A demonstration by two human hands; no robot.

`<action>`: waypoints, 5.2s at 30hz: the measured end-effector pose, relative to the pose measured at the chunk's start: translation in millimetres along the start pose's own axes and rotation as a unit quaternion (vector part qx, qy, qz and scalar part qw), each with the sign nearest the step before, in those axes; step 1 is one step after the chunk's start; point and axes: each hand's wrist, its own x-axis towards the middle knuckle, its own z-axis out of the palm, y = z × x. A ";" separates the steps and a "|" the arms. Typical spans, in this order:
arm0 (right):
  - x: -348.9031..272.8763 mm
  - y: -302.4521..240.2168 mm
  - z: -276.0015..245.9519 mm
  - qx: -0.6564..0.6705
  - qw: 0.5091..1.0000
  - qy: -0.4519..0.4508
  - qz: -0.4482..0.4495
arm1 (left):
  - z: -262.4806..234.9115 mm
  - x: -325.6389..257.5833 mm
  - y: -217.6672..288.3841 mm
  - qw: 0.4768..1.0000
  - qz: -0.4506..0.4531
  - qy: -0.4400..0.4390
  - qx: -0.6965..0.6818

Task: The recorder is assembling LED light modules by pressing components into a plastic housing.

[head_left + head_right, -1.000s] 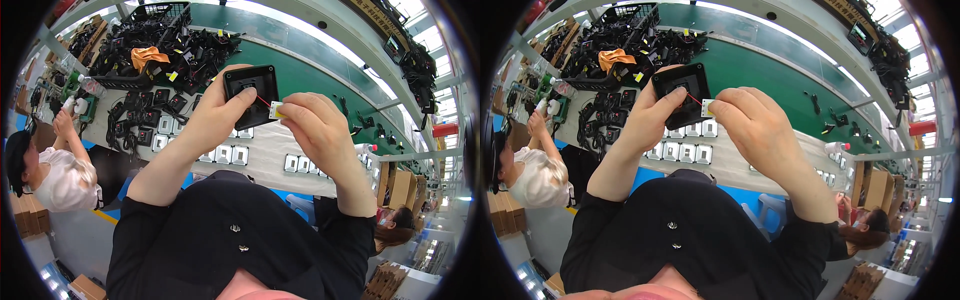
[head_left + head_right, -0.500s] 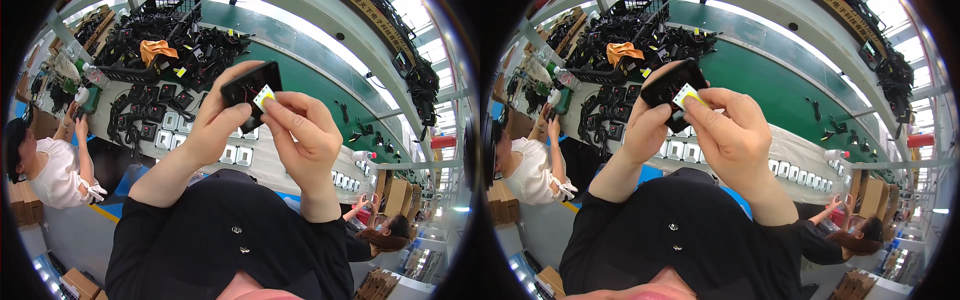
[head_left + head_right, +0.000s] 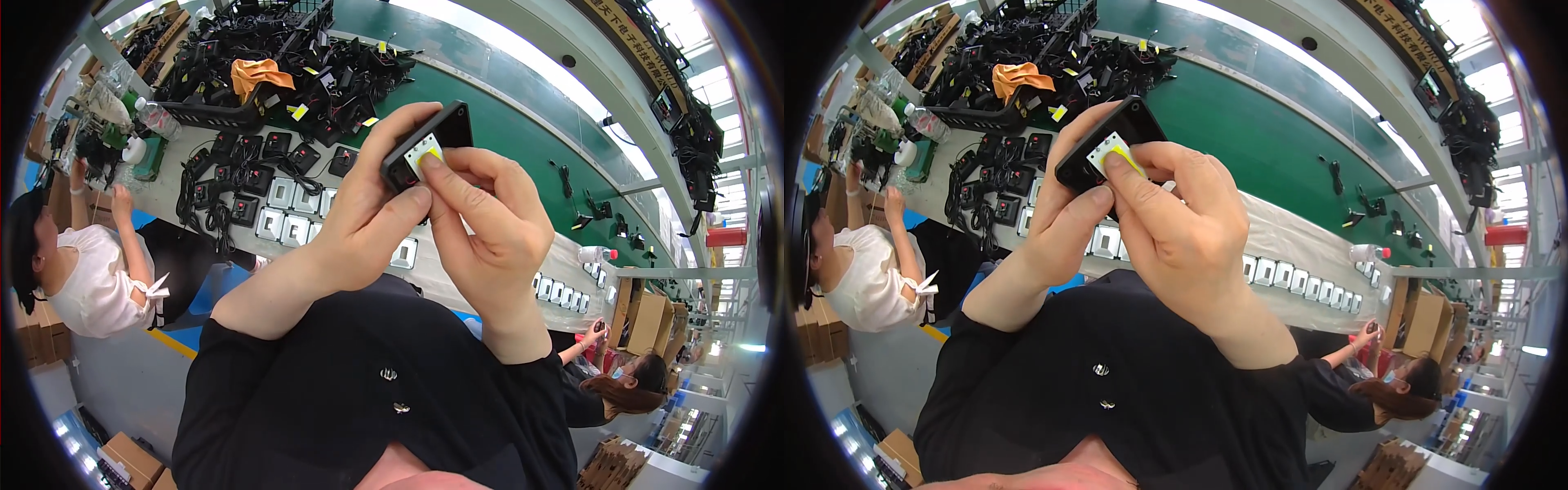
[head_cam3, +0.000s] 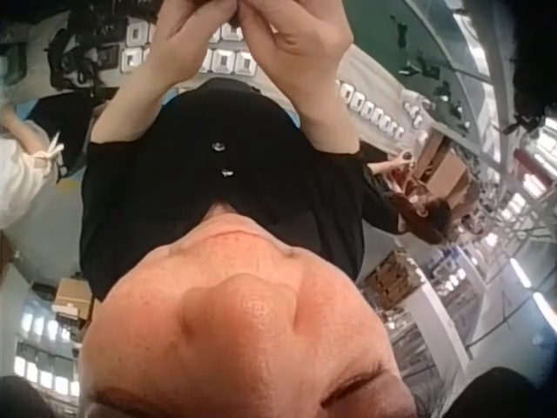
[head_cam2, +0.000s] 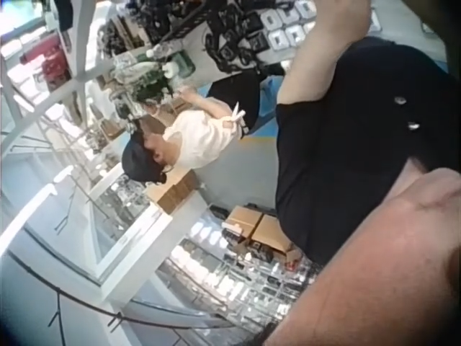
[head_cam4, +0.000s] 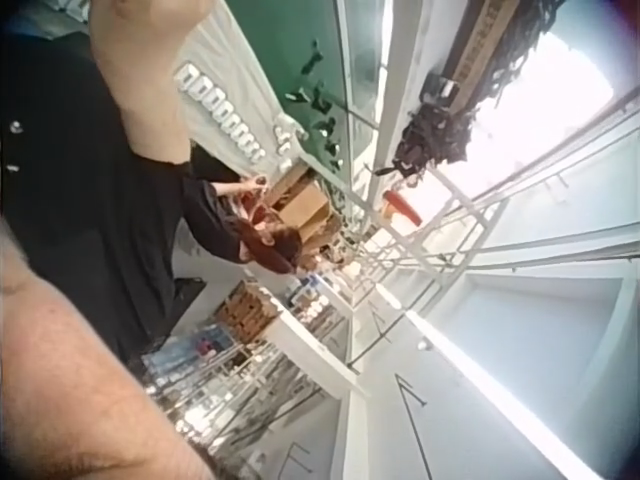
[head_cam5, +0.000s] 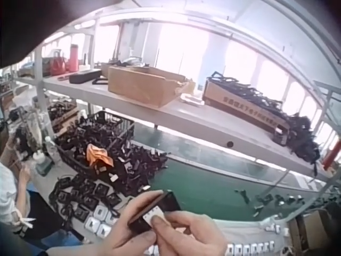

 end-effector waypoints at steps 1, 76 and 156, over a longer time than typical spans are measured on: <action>-0.7 0.5 0.5 0.004 1.000 0.005 0.005 | 0.0 -0.6 -0.7 1.000 -0.002 0.000 0.000; -50.4 304.8 339.9 -0.124 0.915 -0.298 0.243 | -307.7 15.9 -83.8 0.820 -0.063 0.243 0.515; -11.1 37.5 -64.2 -0.072 0.981 -0.050 -0.172 | 26.3 10.1 16.2 0.973 -0.200 -0.108 0.032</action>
